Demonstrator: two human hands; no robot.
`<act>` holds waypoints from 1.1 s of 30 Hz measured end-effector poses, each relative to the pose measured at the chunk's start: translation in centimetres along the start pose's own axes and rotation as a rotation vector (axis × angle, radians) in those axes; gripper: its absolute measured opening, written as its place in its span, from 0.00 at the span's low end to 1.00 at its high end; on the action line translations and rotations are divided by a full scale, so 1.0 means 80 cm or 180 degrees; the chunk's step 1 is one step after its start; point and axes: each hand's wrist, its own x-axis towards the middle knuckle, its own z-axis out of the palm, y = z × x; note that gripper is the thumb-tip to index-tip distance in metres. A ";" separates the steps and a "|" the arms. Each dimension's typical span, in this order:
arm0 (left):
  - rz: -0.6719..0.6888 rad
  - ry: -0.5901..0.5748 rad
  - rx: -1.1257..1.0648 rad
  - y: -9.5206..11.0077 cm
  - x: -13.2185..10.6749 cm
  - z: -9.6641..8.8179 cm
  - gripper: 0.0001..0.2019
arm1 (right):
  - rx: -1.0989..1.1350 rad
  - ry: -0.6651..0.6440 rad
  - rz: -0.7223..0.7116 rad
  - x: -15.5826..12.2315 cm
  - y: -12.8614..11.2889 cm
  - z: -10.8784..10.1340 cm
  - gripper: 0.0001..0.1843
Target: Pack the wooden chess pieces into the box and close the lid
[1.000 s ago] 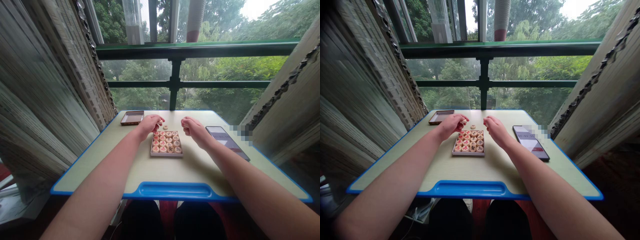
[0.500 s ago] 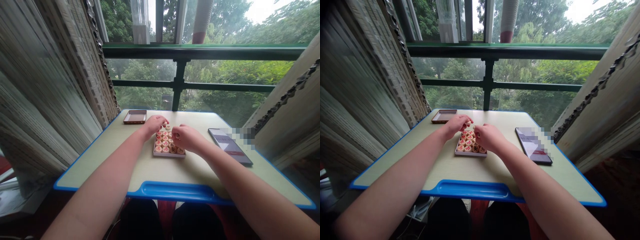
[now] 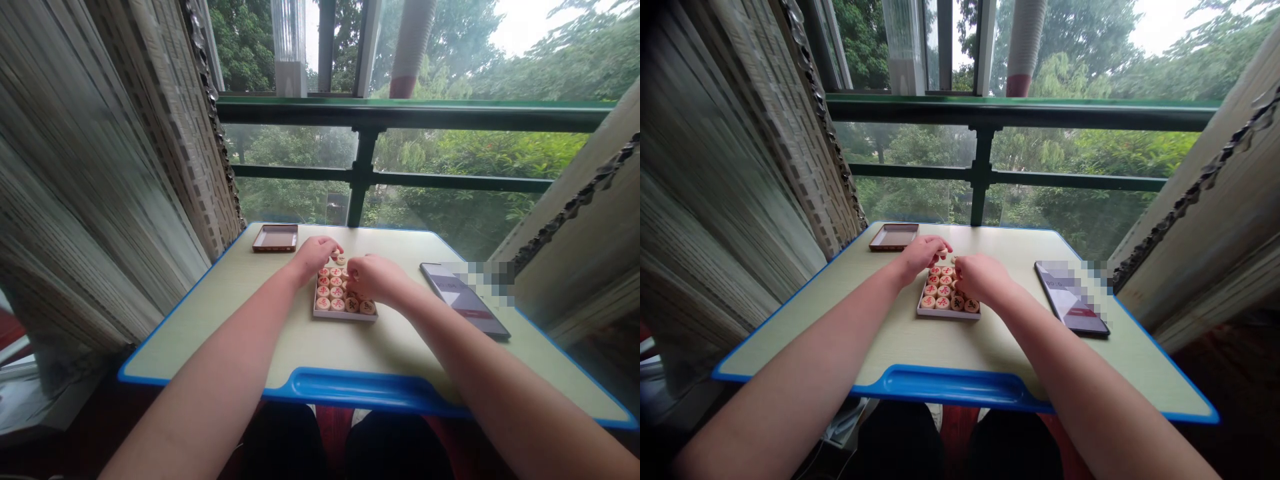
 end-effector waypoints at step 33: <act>0.0038 -0.0045 -0.0005 0.004 -0.003 0.000 0.08 | 0.0494 0.0031 -0.0035 -0.016 -0.005 -0.012 0.09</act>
